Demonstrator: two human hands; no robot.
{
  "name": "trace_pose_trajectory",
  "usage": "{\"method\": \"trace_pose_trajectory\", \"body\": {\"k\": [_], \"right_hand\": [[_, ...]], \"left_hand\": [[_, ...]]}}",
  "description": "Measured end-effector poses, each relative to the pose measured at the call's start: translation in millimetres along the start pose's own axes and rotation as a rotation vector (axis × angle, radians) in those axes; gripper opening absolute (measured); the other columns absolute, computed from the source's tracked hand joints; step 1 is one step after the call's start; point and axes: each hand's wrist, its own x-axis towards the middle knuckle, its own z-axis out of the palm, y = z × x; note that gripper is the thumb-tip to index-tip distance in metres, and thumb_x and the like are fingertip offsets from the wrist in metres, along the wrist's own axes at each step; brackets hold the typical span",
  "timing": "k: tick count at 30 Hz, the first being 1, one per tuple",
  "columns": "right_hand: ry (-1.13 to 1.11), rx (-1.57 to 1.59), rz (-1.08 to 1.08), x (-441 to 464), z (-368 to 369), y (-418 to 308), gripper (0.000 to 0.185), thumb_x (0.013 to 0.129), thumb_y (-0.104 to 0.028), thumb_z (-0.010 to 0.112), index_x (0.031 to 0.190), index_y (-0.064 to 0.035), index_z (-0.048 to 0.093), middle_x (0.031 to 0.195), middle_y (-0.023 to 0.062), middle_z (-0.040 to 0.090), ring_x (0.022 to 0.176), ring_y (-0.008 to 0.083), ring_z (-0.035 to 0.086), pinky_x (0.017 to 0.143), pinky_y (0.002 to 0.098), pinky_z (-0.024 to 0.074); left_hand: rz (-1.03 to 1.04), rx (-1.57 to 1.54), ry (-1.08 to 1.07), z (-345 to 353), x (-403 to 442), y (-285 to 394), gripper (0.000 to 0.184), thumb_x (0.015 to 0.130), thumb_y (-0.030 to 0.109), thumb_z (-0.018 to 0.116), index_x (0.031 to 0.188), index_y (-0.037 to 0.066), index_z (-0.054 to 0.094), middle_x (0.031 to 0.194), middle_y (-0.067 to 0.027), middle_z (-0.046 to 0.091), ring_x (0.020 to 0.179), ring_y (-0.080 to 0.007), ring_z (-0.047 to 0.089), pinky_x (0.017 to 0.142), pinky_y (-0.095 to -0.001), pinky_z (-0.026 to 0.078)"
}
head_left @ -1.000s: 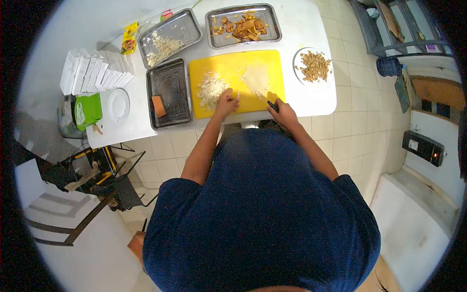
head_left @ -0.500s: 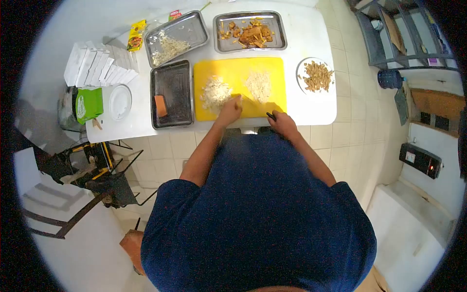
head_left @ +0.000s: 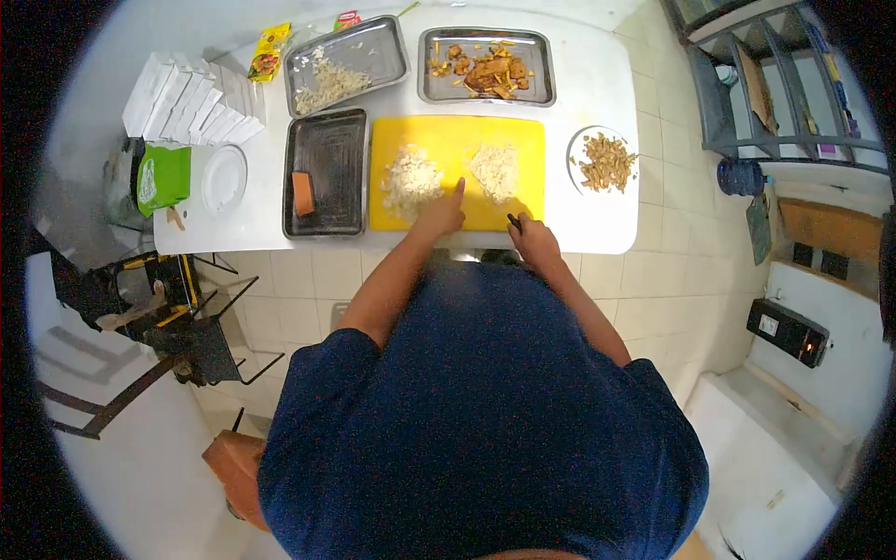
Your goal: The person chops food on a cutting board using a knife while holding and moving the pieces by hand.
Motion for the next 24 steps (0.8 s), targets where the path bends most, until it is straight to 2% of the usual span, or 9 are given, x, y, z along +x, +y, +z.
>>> {"method": "trace_pose_trajectory", "body": {"k": [2, 8, 11, 14, 17, 20, 23, 24], "right_hand": [[0.007, -0.017, 0.011, 3, -2, -2, 0.03, 0.089, -0.031, 0.056, 0.09, -0.0009, 0.055, 0.075, 0.0249, 0.062, 0.073, 0.0422, 0.062, 0.065, 0.0519, 0.0478], [-0.03, 0.025, -0.051, 5, 7, -3, 0.03, 0.091, -0.03, 0.054, 0.091, -0.0005, 0.057, 0.077, 0.0249, 0.063, 0.075, 0.0422, 0.062, 0.067, 0.051, 0.0483], [-0.066, 0.032, -0.026, 13, 5, -6, 0.03, 0.091, -0.031, 0.054, 0.091, -0.0009, 0.058, 0.079, 0.0244, 0.063, 0.077, 0.0422, 0.062, 0.068, 0.0505, 0.0487], [-0.069, 0.026, -0.017, 19, 5, -7, 0.031, 0.091, -0.031, 0.054, 0.092, -0.0014, 0.059, 0.08, 0.0243, 0.064, 0.078, 0.0424, 0.062, 0.069, 0.0502, 0.049], [-0.072, 0.021, -0.012, 12, -6, -12, 0.031, 0.091, -0.031, 0.053, 0.091, -0.0006, 0.059, 0.081, 0.0254, 0.064, 0.078, 0.0426, 0.062, 0.07, 0.0505, 0.0492], [-0.103, 0.024, -0.022, 10, -1, -7, 0.03, 0.091, -0.03, 0.053, 0.091, -0.0002, 0.059, 0.081, 0.0265, 0.063, 0.079, 0.0431, 0.062, 0.071, 0.0508, 0.0492], [-0.093, 0.02, 0.001, 14, 2, -11, 0.03, 0.09, -0.029, 0.053, 0.091, 0.0001, 0.059, 0.081, 0.0268, 0.063, 0.079, 0.0433, 0.062, 0.072, 0.0512, 0.0491], [-0.098, 0.019, 0.001, 15, 1, -14, 0.03, 0.09, -0.029, 0.053, 0.091, 0.0001, 0.059, 0.081, 0.0268, 0.063, 0.08, 0.0434, 0.062, 0.072, 0.0513, 0.049]], "left_hand": [[-0.066, -0.007, -0.13, -17, -2, 11, 0.086, 0.083, 0.025, 0.053, 0.15, 0.015, -0.001, 0.104, -0.0273, 0.064, 0.09, -0.0426, 0.063, 0.081, -0.0553, 0.049], [-0.14, 0.061, -0.148, -17, -8, 25, 0.086, 0.082, 0.021, 0.051, 0.15, 0.011, 0.0, 0.101, -0.0262, 0.065, 0.087, -0.039, 0.065, 0.078, -0.0539, 0.05], [-0.13, 0.084, -0.145, -20, -7, 30, 0.087, 0.083, 0.021, 0.051, 0.149, 0.006, -0.002, 0.098, -0.0251, 0.066, 0.084, -0.0378, 0.066, 0.075, -0.0538, 0.051], [-0.095, 0.188, 0.05, 8, 1, 21, 0.083, 0.079, 0.013, 0.053, 0.148, 0.001, 0.01, 0.075, -0.017, 0.067, 0.063, -0.0327, 0.065, 0.059, -0.0486, 0.05], [-0.128, 0.12, -0.139, -15, -6, 27, 0.088, 0.083, 0.023, 0.054, 0.149, 0.003, -0.001, 0.093, -0.023, 0.067, 0.081, -0.0374, 0.066, 0.071, -0.0529, 0.052], [-0.146, 0.095, -0.117, -10, -3, 27, 0.089, 0.083, 0.026, 0.055, 0.149, 0.003, -0.001, 0.094, -0.0231, 0.067, 0.08, -0.0373, 0.066, 0.071, -0.052, 0.052], [-0.084, 0.142, 0.009, -3, -3, 23, 0.084, 0.081, 0.022, 0.055, 0.148, 0.002, 0.01, 0.074, -0.0167, 0.067, 0.065, -0.0334, 0.065, 0.059, -0.0477, 0.051], [-0.084, 0.143, 0.004, -3, -3, 23, 0.083, 0.082, 0.024, 0.054, 0.148, 0.002, 0.009, 0.075, -0.0169, 0.067, 0.065, -0.0336, 0.065, 0.06, -0.0477, 0.051]]}}
